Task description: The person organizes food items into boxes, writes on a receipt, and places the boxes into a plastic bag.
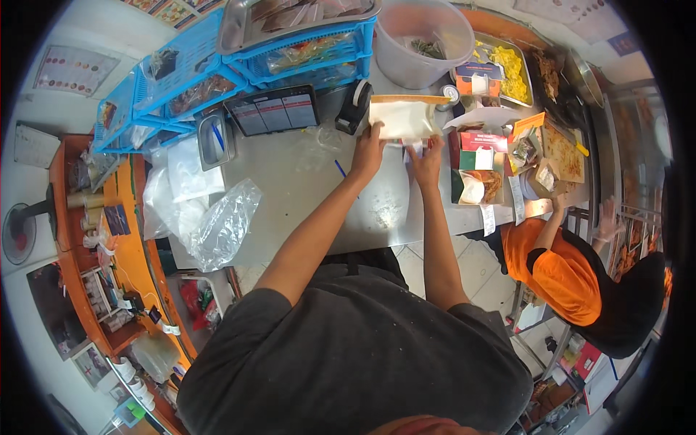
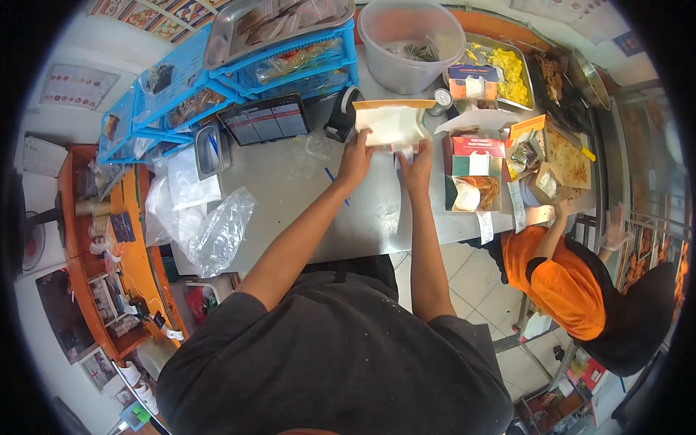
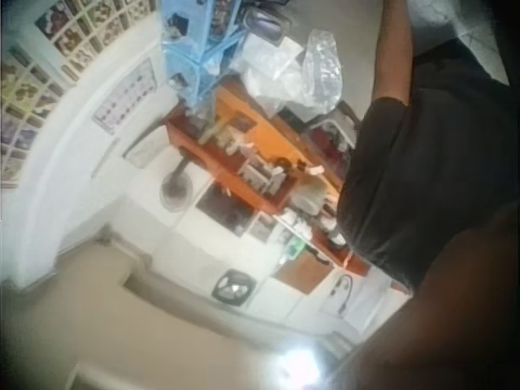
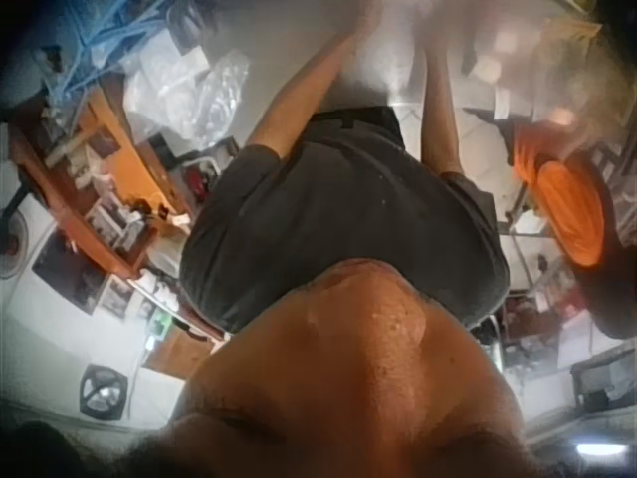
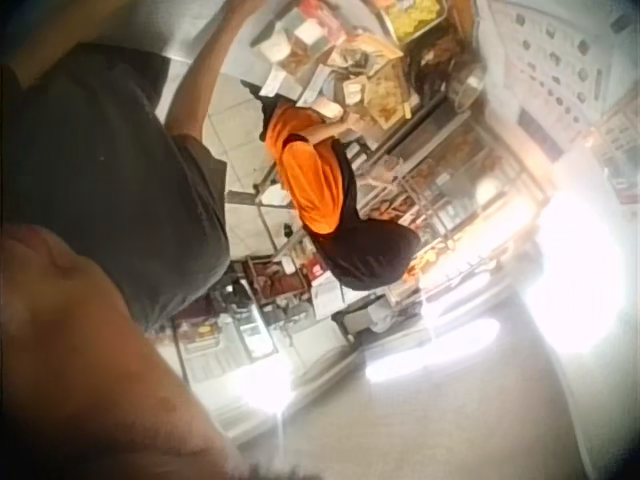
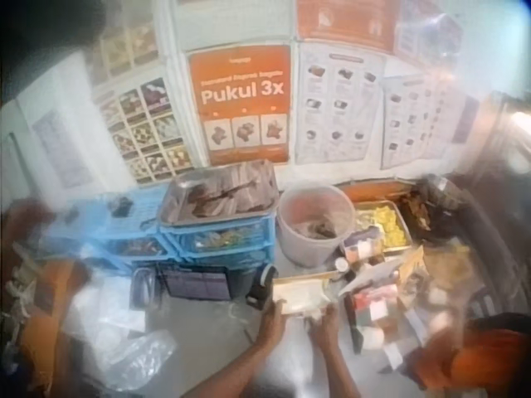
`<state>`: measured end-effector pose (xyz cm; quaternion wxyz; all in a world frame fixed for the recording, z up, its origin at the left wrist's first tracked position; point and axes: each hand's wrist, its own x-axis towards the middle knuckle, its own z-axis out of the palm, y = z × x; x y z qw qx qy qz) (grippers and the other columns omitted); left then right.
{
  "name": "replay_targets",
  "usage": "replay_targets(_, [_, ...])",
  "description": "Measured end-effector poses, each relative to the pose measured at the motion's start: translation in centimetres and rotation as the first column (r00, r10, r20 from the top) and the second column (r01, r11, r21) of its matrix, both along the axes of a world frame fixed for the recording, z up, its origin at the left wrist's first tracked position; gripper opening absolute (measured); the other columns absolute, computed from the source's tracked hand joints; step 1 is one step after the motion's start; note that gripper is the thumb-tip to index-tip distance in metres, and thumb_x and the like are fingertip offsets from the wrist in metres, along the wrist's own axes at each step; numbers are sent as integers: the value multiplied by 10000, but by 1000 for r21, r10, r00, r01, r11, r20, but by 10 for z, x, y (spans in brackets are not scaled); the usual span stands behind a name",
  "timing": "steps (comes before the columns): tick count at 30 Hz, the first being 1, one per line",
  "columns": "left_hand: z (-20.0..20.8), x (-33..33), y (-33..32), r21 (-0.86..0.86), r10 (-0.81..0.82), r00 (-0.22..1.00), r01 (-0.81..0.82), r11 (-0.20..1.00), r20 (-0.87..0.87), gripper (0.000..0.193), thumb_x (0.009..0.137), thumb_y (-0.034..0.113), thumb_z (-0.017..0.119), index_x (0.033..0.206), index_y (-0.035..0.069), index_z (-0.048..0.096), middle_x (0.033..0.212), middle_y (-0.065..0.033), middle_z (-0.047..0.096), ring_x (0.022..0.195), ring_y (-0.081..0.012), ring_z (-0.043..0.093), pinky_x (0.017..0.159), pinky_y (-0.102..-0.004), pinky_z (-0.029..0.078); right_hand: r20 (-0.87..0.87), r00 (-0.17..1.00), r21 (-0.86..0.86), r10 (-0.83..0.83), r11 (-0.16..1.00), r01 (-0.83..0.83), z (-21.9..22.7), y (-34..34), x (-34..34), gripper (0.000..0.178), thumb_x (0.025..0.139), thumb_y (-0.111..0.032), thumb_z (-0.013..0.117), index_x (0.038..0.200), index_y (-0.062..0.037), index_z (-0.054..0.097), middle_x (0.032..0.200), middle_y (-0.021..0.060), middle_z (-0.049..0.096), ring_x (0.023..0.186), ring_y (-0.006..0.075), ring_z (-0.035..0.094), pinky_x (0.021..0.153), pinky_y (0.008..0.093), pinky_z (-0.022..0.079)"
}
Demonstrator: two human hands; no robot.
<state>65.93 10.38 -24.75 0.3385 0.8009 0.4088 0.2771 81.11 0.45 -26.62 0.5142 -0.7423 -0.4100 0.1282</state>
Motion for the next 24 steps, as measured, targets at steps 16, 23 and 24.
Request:
replay_targets(16, [44,-31,-96,-585,-290,957,226,779,-17,367,899,292,678,1179,75,580,808,-142,689,722,-296,684,685,-395,542,320,762,-98,-562,781,617,83,-166,83,174,829,-80,653,998,-41,671,906,158,682,803,312,669,724,403,521])
replay_targets(23, [-8,106,-161,-690,-365,929,223,689,-64,807,899,462,601,1467,43,211,1112,-286,642,968,-439,652,842,-530,506,628,767,-482,-129,710,514,-24,-271,168,402,762,-319,801,1075,-115,652,928,197,693,882,342,674,747,399,528])
replay_targets(24, [-21,118,-157,-607,-296,952,189,772,-80,848,891,449,603,1486,37,161,1130,-312,627,994,-455,642,864,-539,499,536,822,-497,-192,715,491,-21,-248,156,522,708,-379,841,1083,-76,640,907,225,685,863,370,672,745,410,529])
